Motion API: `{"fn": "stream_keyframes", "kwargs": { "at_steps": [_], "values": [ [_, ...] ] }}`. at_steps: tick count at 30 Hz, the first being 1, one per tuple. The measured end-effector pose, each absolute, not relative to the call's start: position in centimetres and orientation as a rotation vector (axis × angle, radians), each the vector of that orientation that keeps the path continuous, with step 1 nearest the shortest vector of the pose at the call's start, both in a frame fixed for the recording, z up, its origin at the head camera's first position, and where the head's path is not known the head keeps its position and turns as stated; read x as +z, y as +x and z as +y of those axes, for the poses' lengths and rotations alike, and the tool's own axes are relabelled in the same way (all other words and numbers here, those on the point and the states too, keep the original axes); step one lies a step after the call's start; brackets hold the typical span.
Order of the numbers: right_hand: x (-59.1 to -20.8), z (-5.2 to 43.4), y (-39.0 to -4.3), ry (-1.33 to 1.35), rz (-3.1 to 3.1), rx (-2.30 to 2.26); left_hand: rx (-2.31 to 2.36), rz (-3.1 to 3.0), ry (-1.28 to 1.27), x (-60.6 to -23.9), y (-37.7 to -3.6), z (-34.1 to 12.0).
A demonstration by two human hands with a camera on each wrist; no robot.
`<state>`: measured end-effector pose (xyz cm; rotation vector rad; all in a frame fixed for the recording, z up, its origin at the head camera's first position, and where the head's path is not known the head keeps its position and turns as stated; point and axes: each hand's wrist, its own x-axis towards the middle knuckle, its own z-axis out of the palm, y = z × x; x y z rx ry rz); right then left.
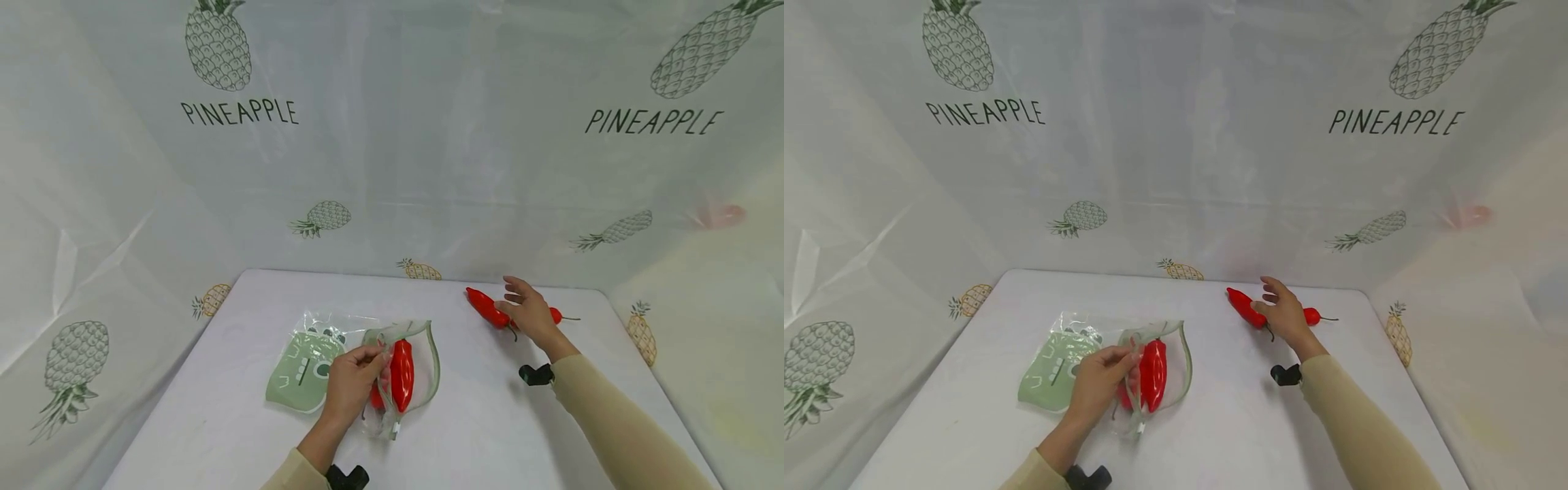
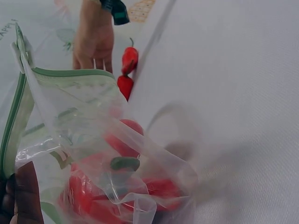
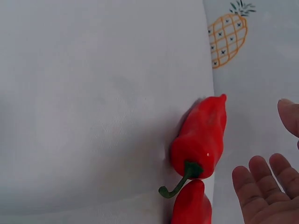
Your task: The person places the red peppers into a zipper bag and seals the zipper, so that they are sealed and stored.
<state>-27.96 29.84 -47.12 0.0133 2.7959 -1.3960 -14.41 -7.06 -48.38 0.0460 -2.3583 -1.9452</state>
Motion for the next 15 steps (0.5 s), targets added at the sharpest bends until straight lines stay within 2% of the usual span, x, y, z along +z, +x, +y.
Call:
{"fn": "stream_keyframes", "kwargs": {
  "at_steps": [15],
  "values": [
    [-49.4,29.6,-30.7,0.014,2.668,-1.353,-2.004,-2.302,0.060,-48.0,-14.3,-6.7]
  ]
}}
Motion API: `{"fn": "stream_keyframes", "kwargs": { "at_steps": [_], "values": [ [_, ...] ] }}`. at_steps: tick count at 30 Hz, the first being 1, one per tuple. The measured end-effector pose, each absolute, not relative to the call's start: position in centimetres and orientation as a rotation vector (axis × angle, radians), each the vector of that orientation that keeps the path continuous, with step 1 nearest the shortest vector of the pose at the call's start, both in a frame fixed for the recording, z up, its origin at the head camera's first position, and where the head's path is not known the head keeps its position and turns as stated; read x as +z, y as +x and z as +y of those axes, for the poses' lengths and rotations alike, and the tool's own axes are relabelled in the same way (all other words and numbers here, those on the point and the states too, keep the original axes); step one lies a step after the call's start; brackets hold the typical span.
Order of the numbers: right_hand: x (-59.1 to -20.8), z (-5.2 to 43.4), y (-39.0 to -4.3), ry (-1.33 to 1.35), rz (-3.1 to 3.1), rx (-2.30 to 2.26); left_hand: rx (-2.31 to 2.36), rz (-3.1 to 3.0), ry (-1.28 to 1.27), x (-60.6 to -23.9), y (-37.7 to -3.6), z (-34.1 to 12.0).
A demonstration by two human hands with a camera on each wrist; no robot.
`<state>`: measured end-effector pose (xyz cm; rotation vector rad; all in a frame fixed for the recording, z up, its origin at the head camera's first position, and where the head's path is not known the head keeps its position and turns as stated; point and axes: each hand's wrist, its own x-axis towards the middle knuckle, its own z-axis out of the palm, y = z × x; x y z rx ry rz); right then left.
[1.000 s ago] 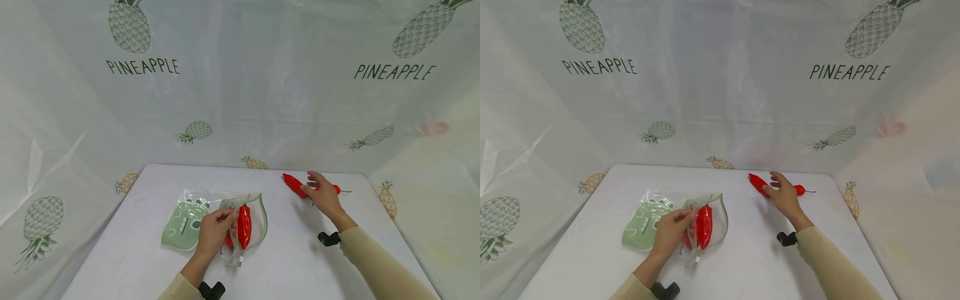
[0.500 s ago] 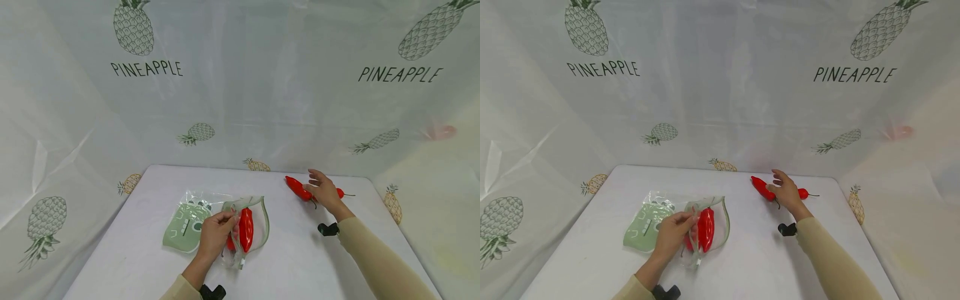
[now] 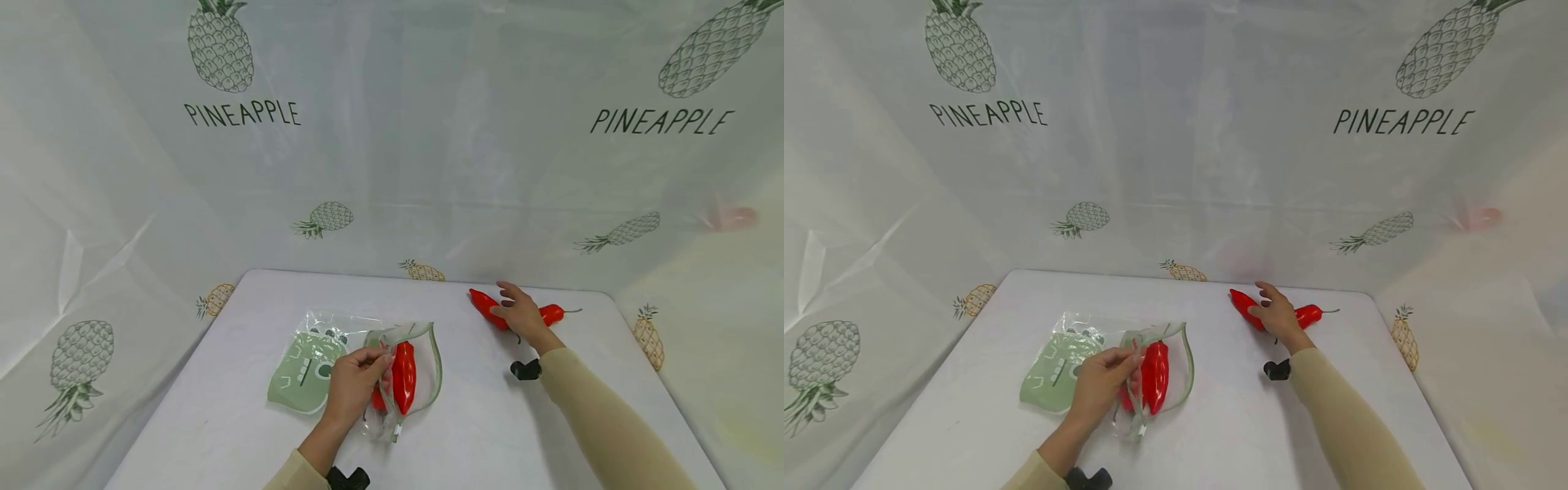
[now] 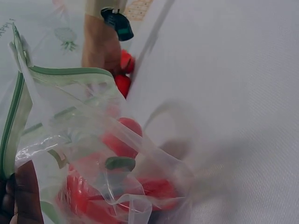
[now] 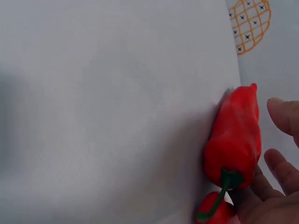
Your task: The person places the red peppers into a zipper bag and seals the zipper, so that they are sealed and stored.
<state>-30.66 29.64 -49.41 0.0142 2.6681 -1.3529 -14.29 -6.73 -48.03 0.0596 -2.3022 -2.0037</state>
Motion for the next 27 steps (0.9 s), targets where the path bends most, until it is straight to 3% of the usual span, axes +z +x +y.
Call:
{"fn": "stream_keyframes", "kwargs": {
  "at_steps": [15,27],
  "values": [
    [-50.3,28.8,-30.1,0.080,2.635,-1.266,-2.007,-2.303,0.051,-48.2,-14.3,-6.6],
    [-49.6,28.0,-27.4,0.107,2.564,-1.193,-1.979,-2.344,0.035,-48.2,-13.9,-6.7]
  ]
}}
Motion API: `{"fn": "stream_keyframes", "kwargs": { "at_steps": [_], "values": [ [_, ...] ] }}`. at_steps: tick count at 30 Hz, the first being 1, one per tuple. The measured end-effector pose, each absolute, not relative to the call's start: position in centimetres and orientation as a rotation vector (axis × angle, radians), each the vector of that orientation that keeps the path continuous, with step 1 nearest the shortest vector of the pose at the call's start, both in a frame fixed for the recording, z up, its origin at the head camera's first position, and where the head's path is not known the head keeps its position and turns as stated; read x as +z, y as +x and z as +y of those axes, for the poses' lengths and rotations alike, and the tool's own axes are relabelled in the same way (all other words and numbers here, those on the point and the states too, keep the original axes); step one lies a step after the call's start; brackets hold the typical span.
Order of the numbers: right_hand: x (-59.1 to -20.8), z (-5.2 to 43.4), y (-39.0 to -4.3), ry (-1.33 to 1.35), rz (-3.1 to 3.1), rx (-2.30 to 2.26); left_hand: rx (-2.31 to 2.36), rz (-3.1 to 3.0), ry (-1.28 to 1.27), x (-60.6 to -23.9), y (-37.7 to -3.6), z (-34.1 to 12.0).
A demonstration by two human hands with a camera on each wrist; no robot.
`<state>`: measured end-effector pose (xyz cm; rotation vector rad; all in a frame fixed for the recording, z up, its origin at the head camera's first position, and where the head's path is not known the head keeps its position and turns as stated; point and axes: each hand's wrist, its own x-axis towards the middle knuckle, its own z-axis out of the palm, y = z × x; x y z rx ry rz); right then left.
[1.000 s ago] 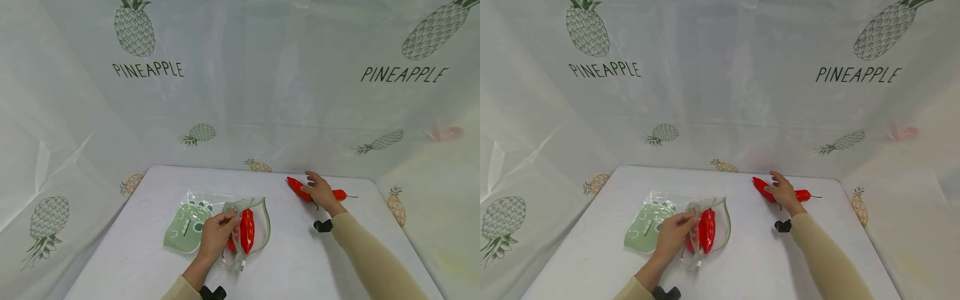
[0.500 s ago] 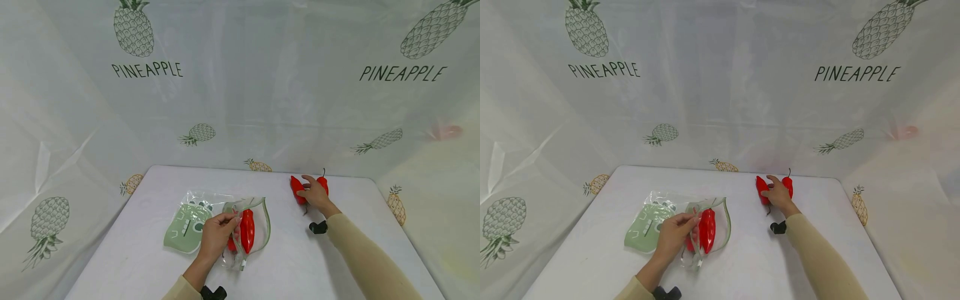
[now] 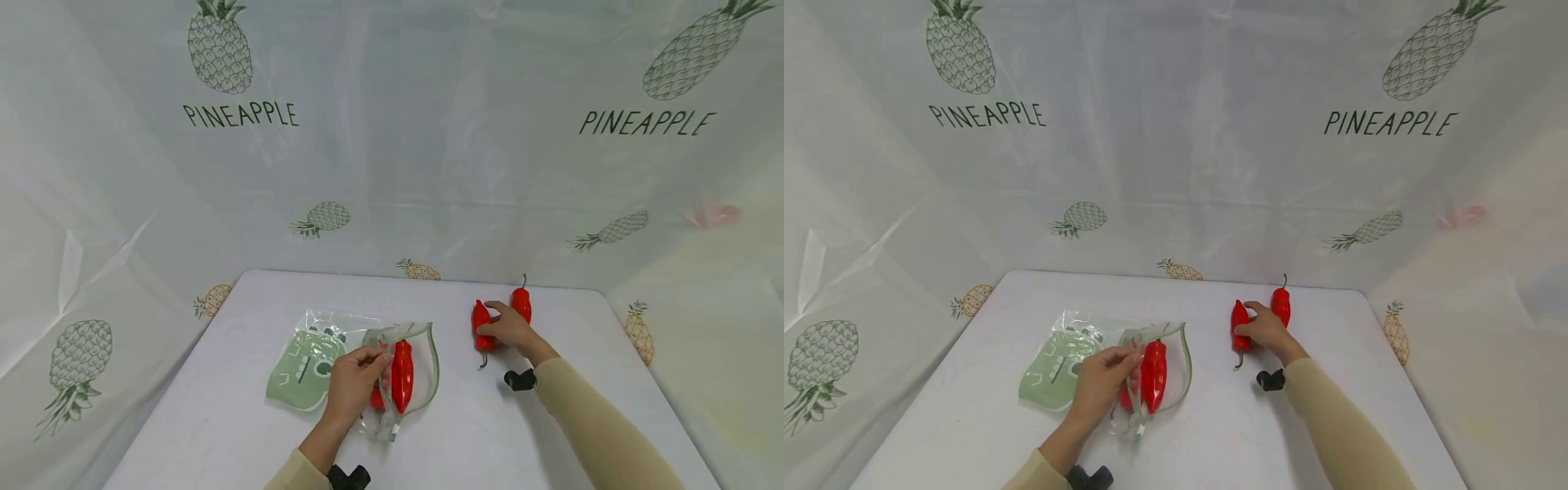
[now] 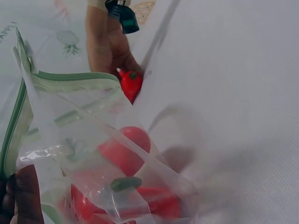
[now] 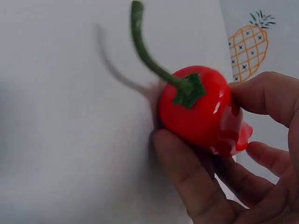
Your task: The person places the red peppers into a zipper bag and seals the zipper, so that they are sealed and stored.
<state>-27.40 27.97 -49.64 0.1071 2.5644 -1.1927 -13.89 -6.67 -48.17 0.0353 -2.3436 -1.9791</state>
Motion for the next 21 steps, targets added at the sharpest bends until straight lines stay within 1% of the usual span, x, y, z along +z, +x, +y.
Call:
{"fn": "stream_keyframes", "kwargs": {
  "at_steps": [12,21],
  "values": [
    [-50.4,26.7,-25.0,0.153,2.520,-1.435,-1.954,-2.358,0.028,-48.0,-13.8,-6.8],
    [-50.1,25.7,-22.8,0.190,2.538,-1.465,-1.951,-2.344,0.014,-47.9,-13.9,-6.8]
  ]
}}
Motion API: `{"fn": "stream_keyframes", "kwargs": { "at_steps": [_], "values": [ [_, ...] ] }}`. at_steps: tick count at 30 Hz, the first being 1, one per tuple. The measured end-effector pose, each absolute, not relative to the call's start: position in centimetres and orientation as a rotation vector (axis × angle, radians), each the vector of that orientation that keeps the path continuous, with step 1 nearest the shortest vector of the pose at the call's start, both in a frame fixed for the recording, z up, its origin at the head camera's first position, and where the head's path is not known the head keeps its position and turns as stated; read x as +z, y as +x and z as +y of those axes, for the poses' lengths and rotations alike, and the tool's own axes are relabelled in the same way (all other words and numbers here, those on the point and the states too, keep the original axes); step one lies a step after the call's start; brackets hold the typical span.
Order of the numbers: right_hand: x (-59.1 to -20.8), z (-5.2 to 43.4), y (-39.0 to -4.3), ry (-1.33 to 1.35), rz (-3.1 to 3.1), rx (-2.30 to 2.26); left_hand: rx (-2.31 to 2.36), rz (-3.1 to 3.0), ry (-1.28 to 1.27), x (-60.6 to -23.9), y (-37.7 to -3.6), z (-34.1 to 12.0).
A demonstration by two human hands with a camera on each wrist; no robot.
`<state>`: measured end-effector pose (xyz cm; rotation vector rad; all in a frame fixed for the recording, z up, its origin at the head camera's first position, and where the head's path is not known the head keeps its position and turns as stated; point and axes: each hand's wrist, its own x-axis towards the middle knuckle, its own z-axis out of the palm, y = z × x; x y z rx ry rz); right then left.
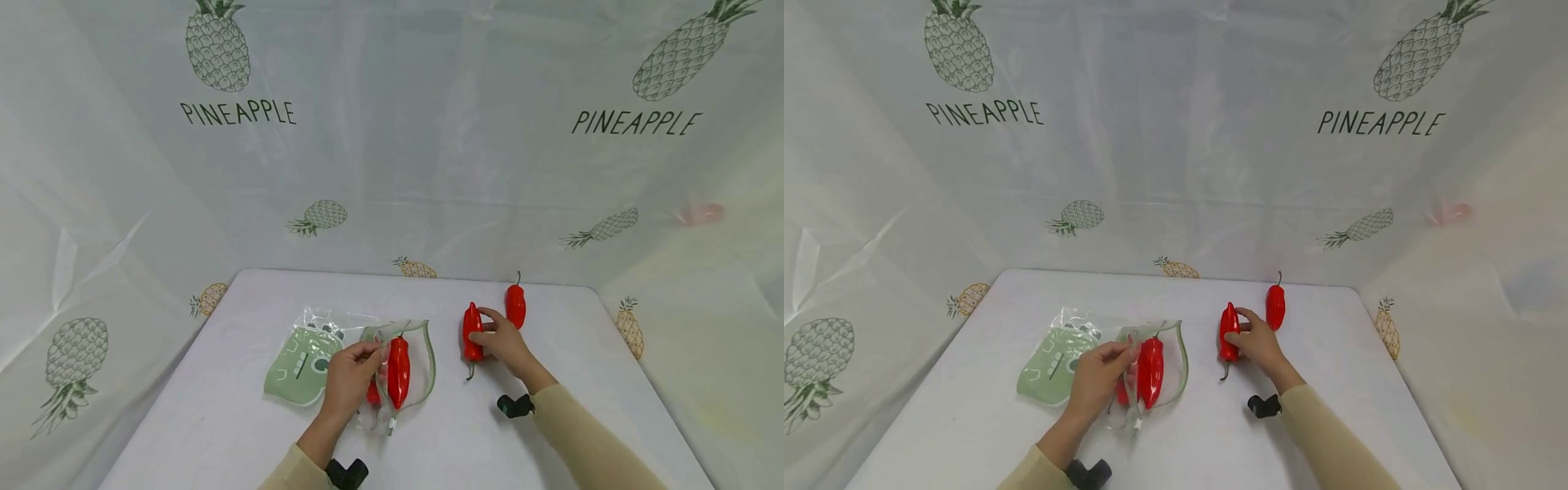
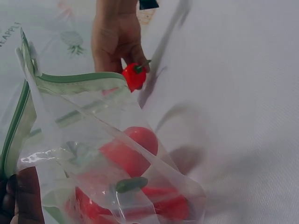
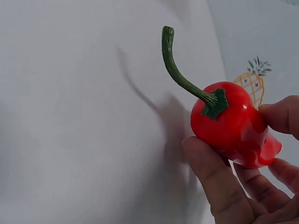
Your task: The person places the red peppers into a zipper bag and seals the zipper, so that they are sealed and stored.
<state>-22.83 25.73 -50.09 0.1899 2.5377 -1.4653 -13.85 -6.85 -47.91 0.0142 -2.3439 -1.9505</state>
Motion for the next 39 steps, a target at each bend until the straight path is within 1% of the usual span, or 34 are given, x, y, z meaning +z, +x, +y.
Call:
{"fn": "stream_keyframes", "kwargs": {
  "at_steps": [13,29,39],
  "values": [
    [-47.6,24.1,-20.4,0.108,2.430,-1.636,-1.959,-2.311,-0.015,-47.8,-14.2,-6.7],
    [-44.3,21.4,-16.3,-0.067,2.283,-1.709,-1.899,-2.331,-0.001,-47.9,-14.4,-6.5],
    [-44.3,18.9,-14.9,-0.225,2.227,-1.641,-1.895,-2.336,-0.004,-47.4,-14.2,-6.1]
  ]
}}
